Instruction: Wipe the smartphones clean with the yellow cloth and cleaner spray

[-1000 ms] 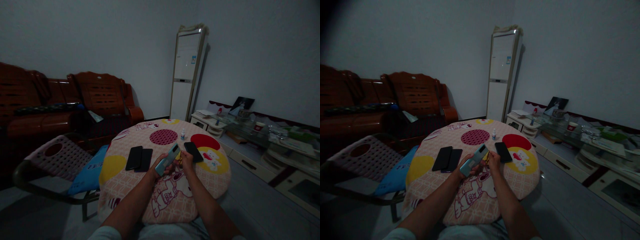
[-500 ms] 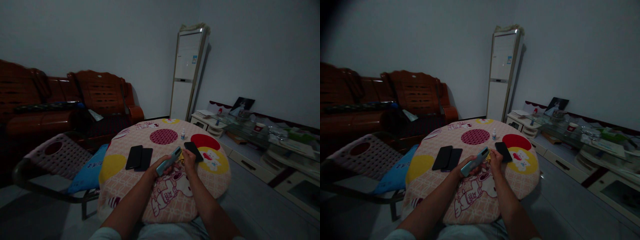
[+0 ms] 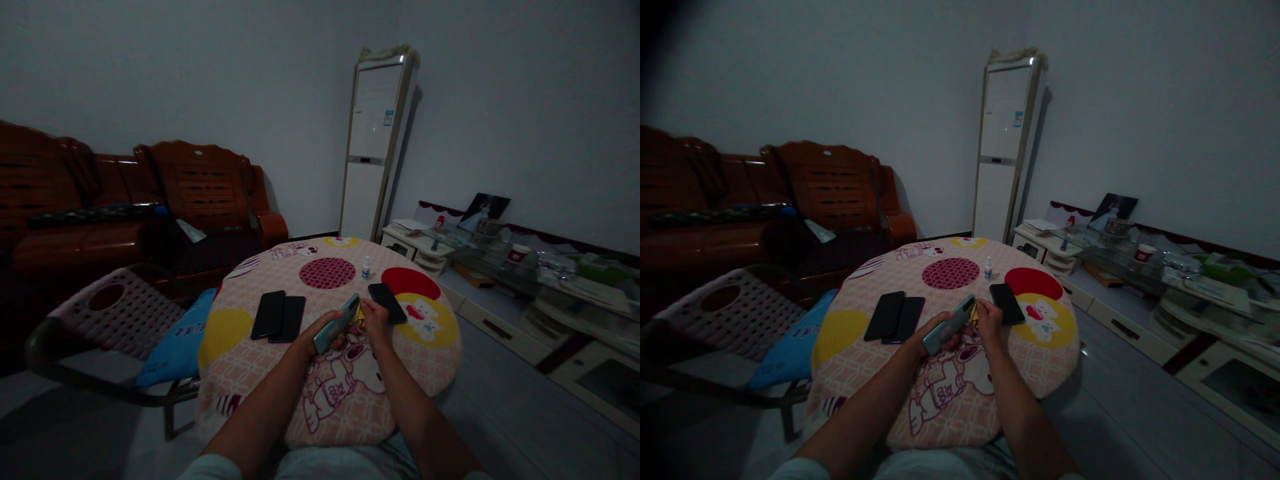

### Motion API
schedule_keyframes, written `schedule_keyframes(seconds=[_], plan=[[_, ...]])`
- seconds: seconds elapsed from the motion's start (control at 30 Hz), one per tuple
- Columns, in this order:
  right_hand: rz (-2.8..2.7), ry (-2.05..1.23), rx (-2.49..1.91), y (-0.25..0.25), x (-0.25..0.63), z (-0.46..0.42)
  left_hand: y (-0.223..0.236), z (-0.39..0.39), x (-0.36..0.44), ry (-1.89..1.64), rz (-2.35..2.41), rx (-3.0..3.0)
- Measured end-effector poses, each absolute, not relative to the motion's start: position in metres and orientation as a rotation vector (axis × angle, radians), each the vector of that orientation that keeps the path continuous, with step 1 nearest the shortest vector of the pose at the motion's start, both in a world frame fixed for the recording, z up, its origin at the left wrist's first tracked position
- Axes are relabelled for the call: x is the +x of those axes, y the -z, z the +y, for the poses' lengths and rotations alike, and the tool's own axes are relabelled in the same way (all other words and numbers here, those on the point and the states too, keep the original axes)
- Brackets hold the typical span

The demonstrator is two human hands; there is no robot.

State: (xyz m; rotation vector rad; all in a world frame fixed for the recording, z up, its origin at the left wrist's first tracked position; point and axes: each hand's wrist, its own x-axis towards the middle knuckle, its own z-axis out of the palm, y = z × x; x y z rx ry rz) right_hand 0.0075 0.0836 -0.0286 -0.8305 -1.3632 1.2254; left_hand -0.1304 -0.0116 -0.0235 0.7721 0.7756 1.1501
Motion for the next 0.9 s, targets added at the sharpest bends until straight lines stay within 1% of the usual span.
schedule_keyframes(seconds=[0.1,0.2,0.4,0.7,0.9], plan=[[-1.342,-1.255,-0.903,0.031,0.006,0.083,0.025,-0.010,-0.133,-1.164,0.736,0.736],[-1.244,-1.366,-0.951,0.034,0.005,0.081,0.026,-0.009,-0.134,-1.124,0.721,0.731],[-1.108,-1.551,-0.922,0.037,0.004,0.077,0.027,-0.006,-0.132,-1.181,0.710,0.646],[-1.107,-1.694,-0.786,0.031,0.003,0.069,0.008,-0.013,-0.120,-1.291,0.766,0.534],[-1.149,-1.710,-0.832,0.025,0.003,0.062,0.004,-0.014,-0.118,-1.280,0.902,0.526]])
